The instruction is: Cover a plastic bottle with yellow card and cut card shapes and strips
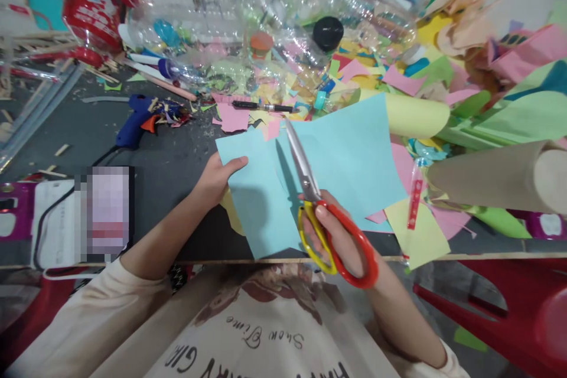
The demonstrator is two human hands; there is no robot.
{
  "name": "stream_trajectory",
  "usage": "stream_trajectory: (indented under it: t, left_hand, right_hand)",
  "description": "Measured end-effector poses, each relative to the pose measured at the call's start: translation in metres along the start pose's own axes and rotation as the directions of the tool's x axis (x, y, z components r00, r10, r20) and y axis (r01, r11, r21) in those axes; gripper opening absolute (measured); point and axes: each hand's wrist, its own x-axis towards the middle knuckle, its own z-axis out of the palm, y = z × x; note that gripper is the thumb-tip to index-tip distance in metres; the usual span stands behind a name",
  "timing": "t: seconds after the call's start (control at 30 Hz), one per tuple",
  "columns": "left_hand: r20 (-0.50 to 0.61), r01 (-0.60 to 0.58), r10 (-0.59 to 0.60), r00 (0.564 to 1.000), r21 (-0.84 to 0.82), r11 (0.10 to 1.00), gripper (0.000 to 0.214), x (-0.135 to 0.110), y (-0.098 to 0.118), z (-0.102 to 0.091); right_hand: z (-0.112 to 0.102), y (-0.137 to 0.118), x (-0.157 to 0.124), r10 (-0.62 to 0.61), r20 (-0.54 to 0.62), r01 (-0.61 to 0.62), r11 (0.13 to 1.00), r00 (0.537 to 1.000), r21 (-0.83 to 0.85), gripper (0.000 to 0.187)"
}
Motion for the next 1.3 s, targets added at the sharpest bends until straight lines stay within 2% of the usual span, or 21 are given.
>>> stream_trajectory:
  t: [0.07, 0.1, 0.17, 0.23, 0.37, 0.47, 0.57, 0.67, 0.73, 0.77, 0.8, 0.87, 0.97, 1.03, 1.1, 1.17, 1.23, 1.3]
  left_hand:
    - [-0.022, 0.026, -0.027, 0.999, -0.035, 0.999, 0.043, 0.002, -0.001, 0.000]
    - [-0.030, 0.038, -0.039, 0.999, -0.052, 0.998, 0.041, 0.003, -0.002, -0.001]
    - [-0.035, 0.059, -0.061, 0.998, -0.079, 0.995, 0.036, 0.005, -0.002, -0.001]
    - [-0.036, 0.074, -0.078, 0.996, -0.095, 0.993, 0.031, 0.007, -0.003, -0.002]
    - [-0.028, 0.074, -0.076, 0.997, -0.079, 0.994, 0.025, 0.011, -0.003, -0.005]
    - [0.015, 0.035, -0.034, 0.999, -0.060, 0.998, 0.028, 0.012, -0.002, -0.007]
    - [0.046, -0.023, 0.027, 0.999, -0.086, 0.996, 0.035, 0.012, -0.002, -0.008]
    - [0.030, -0.078, 0.082, 0.996, -0.108, 0.991, 0.041, 0.012, -0.002, -0.010]
    - [0.018, -0.104, 0.107, 0.994, -0.101, 0.989, 0.041, 0.013, 0.000, -0.011]
    - [0.013, -0.115, 0.117, 0.993, -0.097, 0.989, 0.040, 0.013, 0.000, -0.011]
    - [0.007, -0.123, 0.124, 0.992, -0.097, 0.988, 0.038, 0.013, 0.001, -0.011]
    - [-0.006, -0.129, 0.129, 0.992, -0.112, 0.985, 0.036, 0.013, 0.003, -0.011]
    - [-0.039, -0.128, 0.123, 0.992, -0.156, 0.979, 0.037, 0.016, 0.003, -0.012]
    - [-0.065, -0.139, 0.130, 0.989, -0.173, 0.975, 0.039, 0.018, 0.003, -0.013]
    - [-0.083, -0.153, 0.141, 0.987, -0.178, 0.972, 0.041, 0.020, 0.003, -0.014]
    - [-0.092, -0.177, 0.162, 0.982, -0.178, 0.968, 0.041, 0.022, 0.003, -0.016]
    - [-0.104, -0.212, 0.196, 0.975, -0.171, 0.962, 0.042, 0.024, 0.003, -0.018]
    - [-0.121, -0.246, 0.229, 0.966, -0.156, 0.957, 0.042, 0.025, 0.002, -0.020]
  right_hand:
    - [-0.017, -0.012, -0.006, -0.065, -0.139, 0.030, 0.970, 0.988, -0.240, 0.043]
    - [-0.024, -0.016, -0.006, -0.126, -0.201, 0.040, 0.922, 0.971, -0.385, 0.045]
    - [-0.037, -0.022, -0.001, -0.233, -0.275, 0.008, 0.777, 0.933, -0.629, 0.048]
    - [-0.046, -0.018, 0.009, -0.309, -0.279, -0.019, 0.640, 0.909, -0.768, 0.047]
    - [-0.065, 0.008, 0.028, -0.436, -0.207, 0.032, 0.480, 0.876, -0.877, 0.038]
    - [-0.079, 0.023, 0.030, -0.473, -0.204, 0.038, 0.452, 0.857, -0.891, 0.040]
    - [-0.088, 0.023, 0.023, -0.501, -0.196, 0.024, 0.398, 0.843, -0.917, 0.042]
    - [-0.088, 0.008, 0.012, -0.535, -0.177, -0.017, 0.290, 0.826, -0.957, 0.043]
    - [-0.082, -0.005, 0.009, -0.594, -0.169, -0.050, 0.211, 0.787, -0.976, 0.040]
    - [-0.076, -0.010, 0.009, -0.652, -0.162, -0.056, 0.180, 0.741, -0.982, 0.037]
    - [-0.070, -0.014, 0.012, -0.688, -0.126, -0.008, 0.172, 0.715, -0.985, 0.031]
    - [-0.052, -0.016, 0.026, -0.757, -0.011, 0.185, 0.174, 0.653, -0.967, 0.022]
    - [-0.016, -0.006, 0.061, -0.788, 0.238, 0.504, 0.105, 0.569, -0.857, 0.023]
    - [0.009, 0.003, 0.086, -0.800, 0.304, 0.597, 0.082, 0.517, -0.798, 0.031]
    - [0.030, 0.010, 0.106, -0.786, 0.355, 0.640, 0.067, 0.507, -0.766, 0.044]
    - [0.045, 0.013, 0.116, -0.783, 0.400, 0.668, 0.027, 0.477, -0.744, 0.056]
    - [0.051, 0.014, 0.118, -0.793, 0.433, 0.673, -0.041, 0.428, -0.739, 0.063]
    - [0.052, 0.013, 0.115, -0.798, 0.489, 0.707, -0.116, 0.351, -0.697, 0.058]
